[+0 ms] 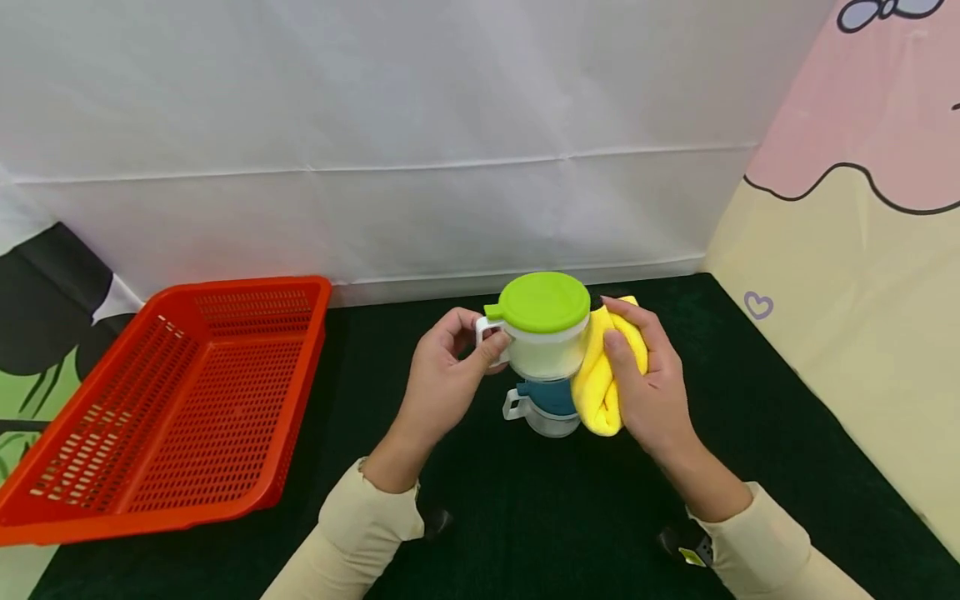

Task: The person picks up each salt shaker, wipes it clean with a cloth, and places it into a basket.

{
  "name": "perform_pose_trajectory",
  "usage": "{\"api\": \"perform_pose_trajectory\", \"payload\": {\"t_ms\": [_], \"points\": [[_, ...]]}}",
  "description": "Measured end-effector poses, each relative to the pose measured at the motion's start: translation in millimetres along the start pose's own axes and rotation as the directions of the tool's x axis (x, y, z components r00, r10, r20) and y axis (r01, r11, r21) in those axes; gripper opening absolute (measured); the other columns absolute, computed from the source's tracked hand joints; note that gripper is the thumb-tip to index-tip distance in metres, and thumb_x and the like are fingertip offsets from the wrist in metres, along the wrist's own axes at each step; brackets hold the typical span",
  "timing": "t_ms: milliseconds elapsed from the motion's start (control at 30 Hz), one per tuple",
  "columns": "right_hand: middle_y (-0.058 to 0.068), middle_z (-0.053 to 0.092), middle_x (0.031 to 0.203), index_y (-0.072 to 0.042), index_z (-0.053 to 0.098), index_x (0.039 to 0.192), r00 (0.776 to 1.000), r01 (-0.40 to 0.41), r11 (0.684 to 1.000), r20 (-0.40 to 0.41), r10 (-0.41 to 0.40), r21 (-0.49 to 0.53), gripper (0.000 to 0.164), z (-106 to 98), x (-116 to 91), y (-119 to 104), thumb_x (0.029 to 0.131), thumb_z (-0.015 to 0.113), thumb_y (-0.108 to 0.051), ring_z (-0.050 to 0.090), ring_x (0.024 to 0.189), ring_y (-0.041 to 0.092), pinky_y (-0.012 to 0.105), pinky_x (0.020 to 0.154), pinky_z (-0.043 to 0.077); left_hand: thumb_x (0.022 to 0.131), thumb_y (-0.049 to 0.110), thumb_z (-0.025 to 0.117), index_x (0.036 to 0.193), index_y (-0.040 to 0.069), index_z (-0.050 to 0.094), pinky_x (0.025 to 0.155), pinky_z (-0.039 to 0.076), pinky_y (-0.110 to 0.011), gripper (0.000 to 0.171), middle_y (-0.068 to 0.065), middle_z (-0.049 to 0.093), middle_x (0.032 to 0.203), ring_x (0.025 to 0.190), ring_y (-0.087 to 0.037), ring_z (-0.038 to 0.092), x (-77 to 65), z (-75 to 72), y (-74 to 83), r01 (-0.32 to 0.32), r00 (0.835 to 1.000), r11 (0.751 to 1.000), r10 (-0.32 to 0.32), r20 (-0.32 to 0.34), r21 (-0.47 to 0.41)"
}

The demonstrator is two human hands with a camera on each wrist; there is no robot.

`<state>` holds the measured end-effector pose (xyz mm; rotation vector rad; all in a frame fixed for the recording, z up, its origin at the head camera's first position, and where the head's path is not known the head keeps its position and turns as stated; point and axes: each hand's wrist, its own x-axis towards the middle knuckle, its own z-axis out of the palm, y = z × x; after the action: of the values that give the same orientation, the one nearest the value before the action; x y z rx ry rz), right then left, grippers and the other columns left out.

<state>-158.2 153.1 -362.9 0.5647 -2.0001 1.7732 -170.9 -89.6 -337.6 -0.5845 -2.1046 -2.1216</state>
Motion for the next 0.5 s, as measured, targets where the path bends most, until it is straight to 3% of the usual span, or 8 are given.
{"api": "perform_pose_trajectory", "payload": {"t_ms": [133,267,400,500], "points": [[0.010,0.052,0.123,-0.004,0.057,0.138,0.969,0.182,0.966,-0.135,-0.208,-0.181,0.034,13,-5,-4,0.105,0.056,-0.005,0.056,0.089,0.022,0.023,0.074,0.053,0.101,0.009,0.067,0.110,-0.001,0.058,0.080,0.061,-0.035,0.016,-0.015,0.057,0.111,0.101,-0.025,0.061,1.5,12.0,5.6,0.019,0.999,1.000,-0.020,-0.036,-0.004],[0.020,0.047,0.134,-0.005,0.065,0.128,0.926,0.314,0.895,-0.104,-0.362,-0.316,0.027,18,-11,-2,0.105,0.061,-0.019,0.052,0.105,0.026,0.025,0.085,0.050,0.101,0.012,0.070,0.110,0.000,0.060,0.079,0.061,-0.033,0.018,-0.015,0.059,0.108,0.098,-0.025,0.063,2.6,16.1,8.1,0.036,0.997,0.999,-0.035,-0.072,0.016],[0.027,0.045,0.137,-0.011,0.069,0.124,0.919,0.363,0.839,0.009,-0.393,-0.405,0.033,18,-21,3,0.106,0.059,-0.037,0.050,0.113,0.029,0.025,0.093,0.047,0.100,0.012,0.070,0.110,0.000,0.060,0.079,0.061,-0.032,0.019,-0.015,0.060,0.109,0.099,-0.026,0.064,2.7,11.9,6.8,0.065,0.994,0.998,-0.064,-0.094,0.012],[0.022,0.047,0.137,-0.013,0.069,0.126,0.938,0.334,0.856,0.051,-0.343,-0.394,0.026,14,-26,6,0.105,0.062,-0.027,0.051,0.110,0.027,0.024,0.089,0.049,0.099,0.010,0.071,0.110,0.000,0.060,0.080,0.061,-0.033,0.019,-0.015,0.060,0.110,0.101,-0.026,0.064,1.7,5.9,4.0,0.079,0.993,0.997,-0.078,-0.090,0.006]]}}
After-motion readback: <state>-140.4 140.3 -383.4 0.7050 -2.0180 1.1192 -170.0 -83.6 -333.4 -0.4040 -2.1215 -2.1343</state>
